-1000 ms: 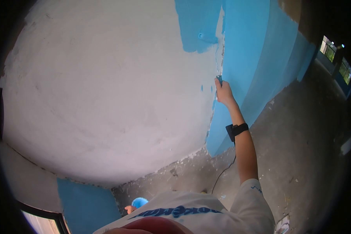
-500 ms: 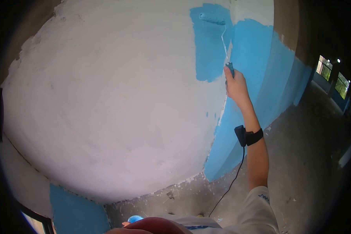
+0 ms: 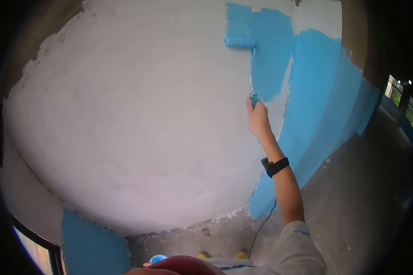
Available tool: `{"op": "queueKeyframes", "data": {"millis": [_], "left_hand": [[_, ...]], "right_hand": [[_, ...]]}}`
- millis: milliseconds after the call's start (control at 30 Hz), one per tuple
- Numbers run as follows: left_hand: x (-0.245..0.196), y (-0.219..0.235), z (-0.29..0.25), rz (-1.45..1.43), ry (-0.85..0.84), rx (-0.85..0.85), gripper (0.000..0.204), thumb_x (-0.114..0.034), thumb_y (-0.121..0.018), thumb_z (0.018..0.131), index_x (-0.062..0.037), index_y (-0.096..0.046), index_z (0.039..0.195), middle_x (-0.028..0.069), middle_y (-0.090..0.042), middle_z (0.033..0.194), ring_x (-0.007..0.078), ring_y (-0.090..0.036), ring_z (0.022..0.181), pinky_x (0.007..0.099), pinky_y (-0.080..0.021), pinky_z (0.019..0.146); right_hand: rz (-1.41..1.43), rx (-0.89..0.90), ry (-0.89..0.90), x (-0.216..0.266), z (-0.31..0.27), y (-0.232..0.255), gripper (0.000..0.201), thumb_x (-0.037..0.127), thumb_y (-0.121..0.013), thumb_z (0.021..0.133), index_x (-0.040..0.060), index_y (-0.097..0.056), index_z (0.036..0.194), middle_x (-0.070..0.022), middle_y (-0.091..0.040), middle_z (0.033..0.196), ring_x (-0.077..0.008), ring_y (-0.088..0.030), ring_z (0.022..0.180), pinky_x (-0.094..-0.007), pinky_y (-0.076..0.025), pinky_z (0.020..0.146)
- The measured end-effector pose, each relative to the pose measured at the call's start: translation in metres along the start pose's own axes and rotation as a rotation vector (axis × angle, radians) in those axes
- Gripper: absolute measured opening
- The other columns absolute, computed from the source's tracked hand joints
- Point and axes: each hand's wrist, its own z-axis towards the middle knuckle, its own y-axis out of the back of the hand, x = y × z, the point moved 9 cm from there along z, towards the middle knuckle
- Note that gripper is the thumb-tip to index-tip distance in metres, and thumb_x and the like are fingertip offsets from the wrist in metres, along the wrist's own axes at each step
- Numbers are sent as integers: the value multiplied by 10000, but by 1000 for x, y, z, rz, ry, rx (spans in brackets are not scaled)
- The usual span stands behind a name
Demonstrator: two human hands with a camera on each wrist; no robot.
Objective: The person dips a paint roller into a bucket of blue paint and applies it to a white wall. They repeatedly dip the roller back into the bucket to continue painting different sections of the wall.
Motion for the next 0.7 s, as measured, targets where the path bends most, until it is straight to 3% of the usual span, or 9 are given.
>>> {"op": "queueKeyframes", "data": {"millis": [200, 267, 333, 400, 533, 667, 700], "left_hand": [[5, 7, -20, -7, 19, -106, 578, -511, -476, 879, 21, -686, 970, 215, -683, 948, 399, -651, 918, 467, -510, 834], [7, 15, -16, 3, 8, -149, 573, -511, -485, 875, 16, -691, 959, 214, -686, 936, 397, -655, 909, 467, -511, 830], [5, 26, -9, 12, -9, -195, 568, -512, -493, 871, 12, -696, 948, 212, -689, 924, 396, -658, 901, 467, -513, 825], [1, 36, -4, 13, -22, -240, 562, -513, -501, 867, 8, -701, 938, 211, -691, 912, 394, -661, 892, 467, -515, 821], [3, 47, 1, 1, -16, -318, 552, -514, -518, 859, 0, -712, 916, 208, -697, 887, 391, -667, 874, 466, -519, 813], [-2, 43, -3, -26, -13, -364, 545, -516, -531, 853, -7, -720, 900, 206, -701, 869, 389, -672, 861, 466, -521, 806], [-4, 36, 3, 30, -49, -279, 546, -520, -540, 848, -13, -717, 942, 208, -699, 905, 377, -674, 876, 468, -520, 815]], "right_hand": [[-6, 141, -178, -71, -111, -26, 345, 277, -476, 983, -56, -540, 919, -234, -591, 698, -410, -602, 691, -449, -450, 616], [-17, 263, -255, -91, -138, -34, 374, 310, -476, 979, -61, -513, 960, -293, -605, 754, -490, -592, 721, -508, -485, 636], [3, 262, -260, -90, -147, -19, 373, 308, -481, 977, -58, -524, 923, -271, -609, 737, -466, -597, 705, -493, -474, 629], [122, 309, -144, -77, -145, -8, 385, 319, -474, 980, -44, -534, 867, -222, -602, 689, -406, -595, 648, -448, -456, 599], [239, 263, -249, -66, -124, 30, 405, 333, -461, 984, -30, -532, 819, -168, -571, 635, -321, -563, 577, -397, -428, 561], [336, 147, -138, -24, -46, 78, 422, 352, -443, 990, -18, -515, 803, -107, -519, 594, -207, -534, 541, -358, -419, 543], [369, 151, -129, -15, -22, 84, 420, 359, -445, 989, -9, -515, 799, -84, -514, 591, -184, -524, 527, -343, -416, 522]]}}
